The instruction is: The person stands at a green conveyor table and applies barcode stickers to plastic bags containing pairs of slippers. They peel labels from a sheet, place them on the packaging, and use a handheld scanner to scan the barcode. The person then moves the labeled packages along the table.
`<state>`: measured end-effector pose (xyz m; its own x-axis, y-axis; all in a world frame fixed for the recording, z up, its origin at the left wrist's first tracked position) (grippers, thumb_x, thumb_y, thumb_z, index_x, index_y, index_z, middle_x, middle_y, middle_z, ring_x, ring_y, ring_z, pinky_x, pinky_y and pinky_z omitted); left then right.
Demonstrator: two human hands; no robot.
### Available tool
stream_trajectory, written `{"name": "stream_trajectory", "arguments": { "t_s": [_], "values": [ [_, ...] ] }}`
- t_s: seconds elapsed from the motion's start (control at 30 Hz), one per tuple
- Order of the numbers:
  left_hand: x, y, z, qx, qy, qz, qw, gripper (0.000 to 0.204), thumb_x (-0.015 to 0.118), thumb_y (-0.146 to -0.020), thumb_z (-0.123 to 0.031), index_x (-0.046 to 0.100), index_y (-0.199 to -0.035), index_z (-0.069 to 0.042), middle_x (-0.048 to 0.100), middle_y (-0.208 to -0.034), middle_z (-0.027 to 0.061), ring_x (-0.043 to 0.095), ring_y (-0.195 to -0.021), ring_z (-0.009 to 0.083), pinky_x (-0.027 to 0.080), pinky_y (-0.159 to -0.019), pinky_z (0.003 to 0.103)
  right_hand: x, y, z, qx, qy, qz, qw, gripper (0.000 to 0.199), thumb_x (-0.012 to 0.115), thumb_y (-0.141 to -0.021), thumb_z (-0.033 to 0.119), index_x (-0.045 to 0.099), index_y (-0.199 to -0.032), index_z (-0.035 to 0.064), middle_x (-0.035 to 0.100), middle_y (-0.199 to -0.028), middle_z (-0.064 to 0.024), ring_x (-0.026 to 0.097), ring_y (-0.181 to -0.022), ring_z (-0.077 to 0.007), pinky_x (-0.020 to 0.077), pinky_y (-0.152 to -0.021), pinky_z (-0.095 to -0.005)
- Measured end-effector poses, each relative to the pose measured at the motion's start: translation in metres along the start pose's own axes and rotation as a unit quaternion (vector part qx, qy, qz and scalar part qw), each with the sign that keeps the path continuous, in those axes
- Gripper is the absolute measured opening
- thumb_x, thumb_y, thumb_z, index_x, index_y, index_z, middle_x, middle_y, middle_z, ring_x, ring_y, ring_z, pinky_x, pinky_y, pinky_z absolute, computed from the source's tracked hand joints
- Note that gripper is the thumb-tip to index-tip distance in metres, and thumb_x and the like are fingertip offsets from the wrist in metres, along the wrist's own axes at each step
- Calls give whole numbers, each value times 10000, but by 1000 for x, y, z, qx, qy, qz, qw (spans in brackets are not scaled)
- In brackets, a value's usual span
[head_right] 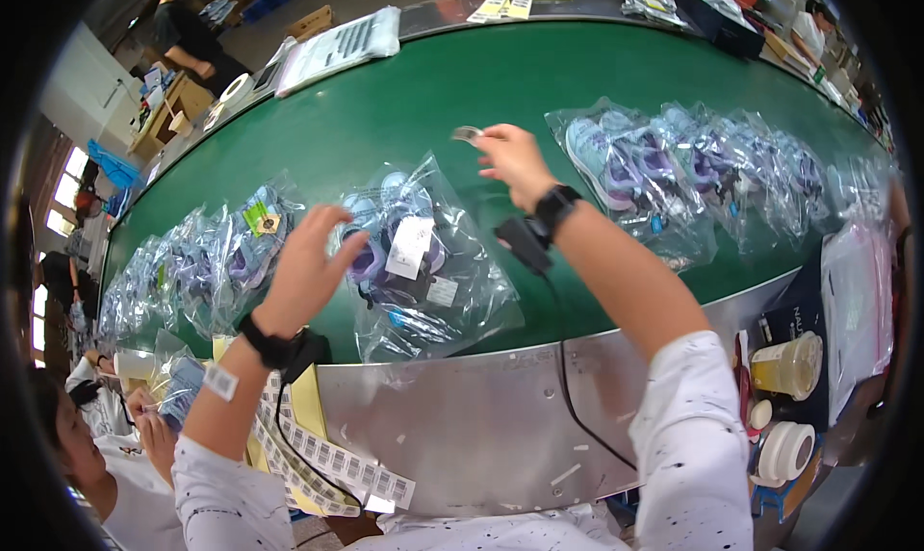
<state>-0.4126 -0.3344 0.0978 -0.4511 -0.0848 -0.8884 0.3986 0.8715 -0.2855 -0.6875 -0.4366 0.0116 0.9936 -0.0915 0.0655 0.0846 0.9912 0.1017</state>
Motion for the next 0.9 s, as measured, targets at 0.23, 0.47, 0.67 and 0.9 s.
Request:
{"name": "stream_trajectory", "arguments": {
  "t_s": [0.23, 0.47, 0.67, 0.9],
  "values": [
    [101, -34, -7, 40, -85, -42, 995, 593, 567, -920, -437, 514, -1275, 34, 466, -1386, 222, 390, -1322, 384, 280, -1092, 573, 76, -68, -11, -11, 312, 14, 950, 619, 757, -724, 132, 483, -1265, 8, 660, -976, -153, 661, -849, -227, 543, -621, -352],
    [104, -18, -18, 113, -64, -60, 990, 543, 618, -887, -414, 582, -1217, 16, 548, -1307, 155, 429, -1280, 366, 316, -1073, 535, 13, -20, -7, 15, 123, 30, 992, 454, 726, -797, 101, 514, -1197, 58, 626, -826, -21, 594, -782, -111, 488, -692, -282],
    [105, -21, -23, 119, -48, -63, 990, 519, 621, -882, -405, 590, -1203, 1, 556, -1289, 151, 441, -1257, 366, 311, -1080, 519, 19, -32, 29, -19, 135, 74, 988, 162, 729, -825, 172, 626, -806, 49, 636, -823, -20, 573, -801, -111, 454, -691, -277],
    [108, -23, -24, 115, -54, -71, 989, 497, 628, -875, -393, 596, -1183, -4, 544, -1305, 146, 438, -1257, 360, 311, -1082, 514, 46, -7, 5, -85, 218, 65, 970, 146, 728, -808, 132, 627, -775, 32, 611, -779, 3, 549, -782, -88, 424, -734, -251]
  ]
}}
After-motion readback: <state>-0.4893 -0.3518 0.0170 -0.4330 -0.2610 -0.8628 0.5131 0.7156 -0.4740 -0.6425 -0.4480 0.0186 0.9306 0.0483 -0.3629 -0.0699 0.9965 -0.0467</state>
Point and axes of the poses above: each hand's wrist, its own y-axis away from the middle knuckle, its own x-axis out of the palm, z = x × y, the point moved 4 cm from there along -y, towards the middle knuckle
